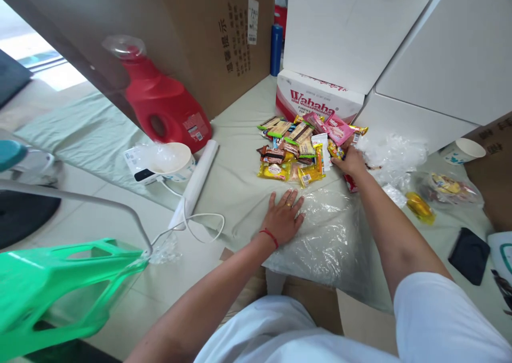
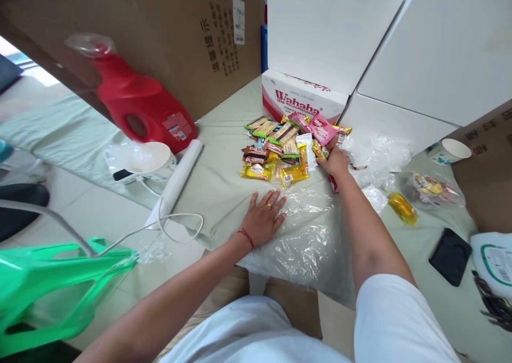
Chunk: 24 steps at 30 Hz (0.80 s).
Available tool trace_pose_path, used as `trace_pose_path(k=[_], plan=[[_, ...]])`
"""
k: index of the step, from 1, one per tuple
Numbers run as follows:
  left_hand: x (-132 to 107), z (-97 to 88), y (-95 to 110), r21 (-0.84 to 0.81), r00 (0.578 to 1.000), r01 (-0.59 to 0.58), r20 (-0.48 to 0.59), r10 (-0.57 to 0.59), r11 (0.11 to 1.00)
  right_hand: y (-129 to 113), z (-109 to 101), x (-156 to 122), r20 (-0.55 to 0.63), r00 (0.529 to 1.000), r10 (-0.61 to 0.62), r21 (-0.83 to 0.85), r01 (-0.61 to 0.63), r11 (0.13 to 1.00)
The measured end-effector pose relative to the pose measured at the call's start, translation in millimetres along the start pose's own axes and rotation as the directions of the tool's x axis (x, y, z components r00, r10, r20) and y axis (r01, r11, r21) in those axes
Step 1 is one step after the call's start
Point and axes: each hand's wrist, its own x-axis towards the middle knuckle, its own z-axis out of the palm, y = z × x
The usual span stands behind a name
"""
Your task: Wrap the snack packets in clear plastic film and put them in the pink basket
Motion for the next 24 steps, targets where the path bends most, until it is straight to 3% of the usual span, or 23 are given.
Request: trace_pose_path(k=[4,8,12,15,17,21,24], plan=[[0,-1.0,0,-0.018,1.0,0.004,-0.003,-0.004,1.0,5,3,-6,-0.033,0.998,0.048,-0.012,-0.048,0.999],[0,-1.3,0,-0.022,1.0,-0.002,-0.001,0.002,1.0,6,-7,-25,-0.082,0.992,0.096,0.117,-0.086,0.989],[0,-1.0,0,-0.009,1.0,0.004,0.005,-0.004,1.0,-40,0,-42,-0.026,0.996,-0.085,0.198,0.088,0.976],[0,-1.4,0,-0.006,1.0,0.006,0.017,-0.006,1.0,-76,11,-46,0.086,0.996,0.006,0.129,-0.017,0.992],[1,-1.7,1,-0.01,1.0,0.007,0.018,-0.007,1.0,-83,11,-47,0.127,0.99,0.067,0.128,-0.083,0.988],[1,-0.9,0,-0.034,1.0,0.01,0.009,-0.01,0.999,-50,-19,-60,0.008,0.999,0.047,0.251,-0.047,0.967],[1,1.4,-1,-0.052,1.0,0.014,0.008,-0.013,0.999,-18,-53,-98,-0.025,0.984,-0.178,0.259,0.179,0.949]])
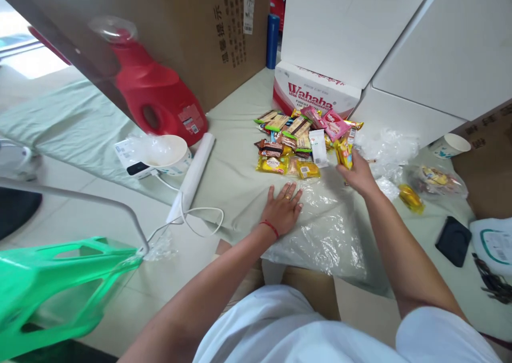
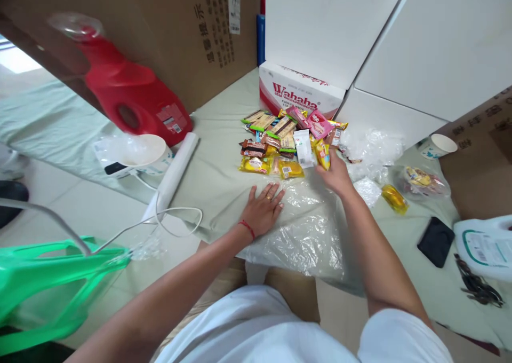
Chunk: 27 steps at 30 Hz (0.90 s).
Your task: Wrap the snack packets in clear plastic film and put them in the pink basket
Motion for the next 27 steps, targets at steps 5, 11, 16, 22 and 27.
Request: trace_pose_path(k=[5,11,16,22,27], plan=[[1,2.6,-1,-0.004,1.0,0.0,0.002,0.0,1.0,-14,-5,-83,0.408,0.791,-0.456,0.099,0.458,0.883],[2,0.3,1,-0.005,0.998,0.058,-0.026,-0.058,0.998,-20,41,-118,0.445,0.801,-0.401,-0.04,0.465,0.884],[2,-0.5,2,0.025,0.998,0.054,-0.016,-0.053,0.998,-3,42,-137,0.244,0.854,-0.459,0.01,0.472,0.882],[3,-2.8,5,0.088,0.997,0.077,0.023,-0.079,0.993,4,42,-141,0.142,0.888,-0.438,0.036,0.438,0.898],[1,-2.1,7,0.089,0.997,0.08,0.008,-0.081,0.993,-1,44,-133,0.233,0.905,-0.357,-0.18,0.401,0.898]])
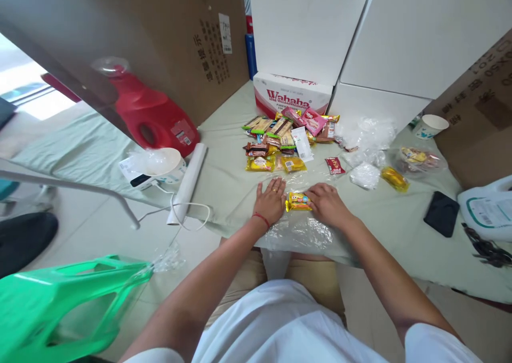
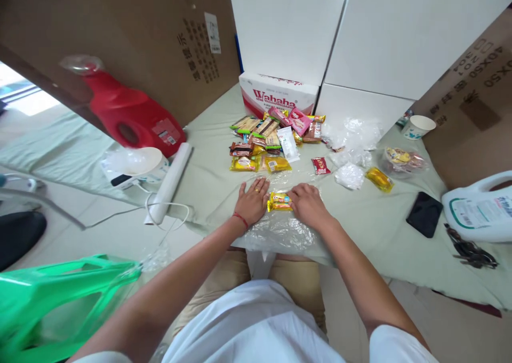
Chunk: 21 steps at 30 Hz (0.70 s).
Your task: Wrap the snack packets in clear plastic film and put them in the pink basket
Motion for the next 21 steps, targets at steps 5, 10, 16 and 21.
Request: trace_pose_path(k=[5,10,16,21], plan=[[5,0.7,-7,-0.083,1.0,0.0,-0.004,0.0,0.997,-1,6,-2,0.036,0.998,-0.042,0.007,0.042,0.999],[-8,-11.7,-27,-0.179,0.968,-0.027,-0.25,-0.019,0.983,4,-13,-52,-0.228,0.972,-0.065,0.192,0.111,0.975],[-73,-17.9,-46,-0.151,0.77,-0.601,-0.373,0.518,0.785,3,-6,-135,-0.188,0.977,-0.099,0.304,0.154,0.94],[-97,-6.3,-56,-0.233,0.715,-0.693,-0.104,0.691,0.682,11,19,-142,-0.193,0.98,-0.044,0.327,0.107,0.939]])
